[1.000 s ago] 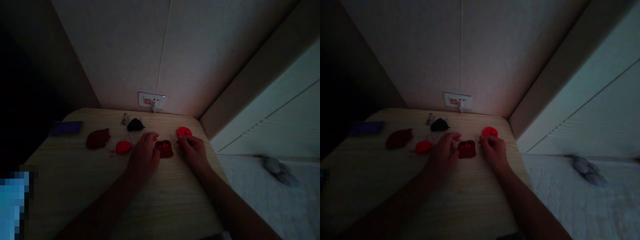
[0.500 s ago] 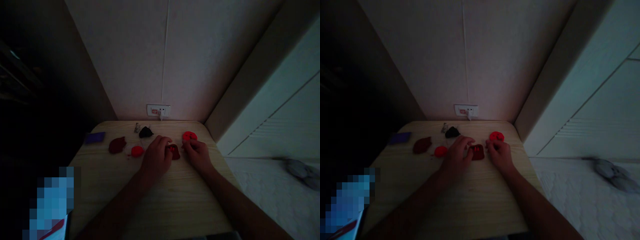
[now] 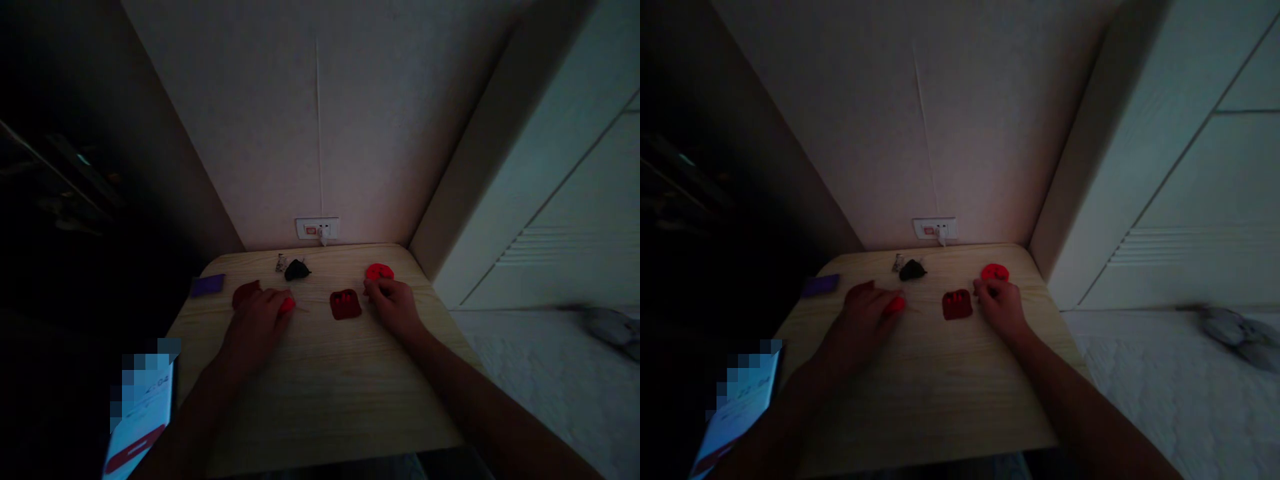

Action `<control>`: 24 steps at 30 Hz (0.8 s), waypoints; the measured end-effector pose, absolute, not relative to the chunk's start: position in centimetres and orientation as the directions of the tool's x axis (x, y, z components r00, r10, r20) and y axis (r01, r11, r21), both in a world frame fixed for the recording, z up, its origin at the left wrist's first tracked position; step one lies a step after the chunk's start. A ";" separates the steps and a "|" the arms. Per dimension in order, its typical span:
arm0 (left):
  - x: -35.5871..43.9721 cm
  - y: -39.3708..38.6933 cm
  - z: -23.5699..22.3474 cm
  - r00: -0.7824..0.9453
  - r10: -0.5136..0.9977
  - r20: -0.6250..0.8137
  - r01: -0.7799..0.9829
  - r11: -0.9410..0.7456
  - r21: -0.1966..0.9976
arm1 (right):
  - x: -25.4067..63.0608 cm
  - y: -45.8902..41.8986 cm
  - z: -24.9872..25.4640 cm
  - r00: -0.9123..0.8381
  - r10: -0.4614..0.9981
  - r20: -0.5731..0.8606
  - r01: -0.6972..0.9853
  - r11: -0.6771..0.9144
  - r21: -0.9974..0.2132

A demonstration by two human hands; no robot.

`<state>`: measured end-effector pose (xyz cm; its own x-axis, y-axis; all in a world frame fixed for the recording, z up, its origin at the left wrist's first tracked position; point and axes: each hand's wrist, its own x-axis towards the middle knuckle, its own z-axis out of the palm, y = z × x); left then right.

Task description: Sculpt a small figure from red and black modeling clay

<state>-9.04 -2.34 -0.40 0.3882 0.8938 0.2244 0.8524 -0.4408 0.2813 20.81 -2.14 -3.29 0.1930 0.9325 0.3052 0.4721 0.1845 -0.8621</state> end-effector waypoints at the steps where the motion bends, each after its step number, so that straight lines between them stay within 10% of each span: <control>1: -9.0 -2.2 -0.5 0.380 0.902 0.207 0.850 -0.428 0.306 | 20.8 -2.1 -3.3 0.194 0.933 0.304 0.475 0.183 -0.861; 24: -3.0 0.9 1.7 0.187 0.944 0.270 0.409 -0.325 0.853 | 20.2 -0.8 1.6 0.008 0.935 0.356 0.376 0.327 -0.867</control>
<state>-2.97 0.92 1.68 0.1873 0.9444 0.2701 0.4090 -0.3250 0.8527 20.16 -0.78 1.62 0.0079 0.9346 0.3556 0.3760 0.3268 -0.8671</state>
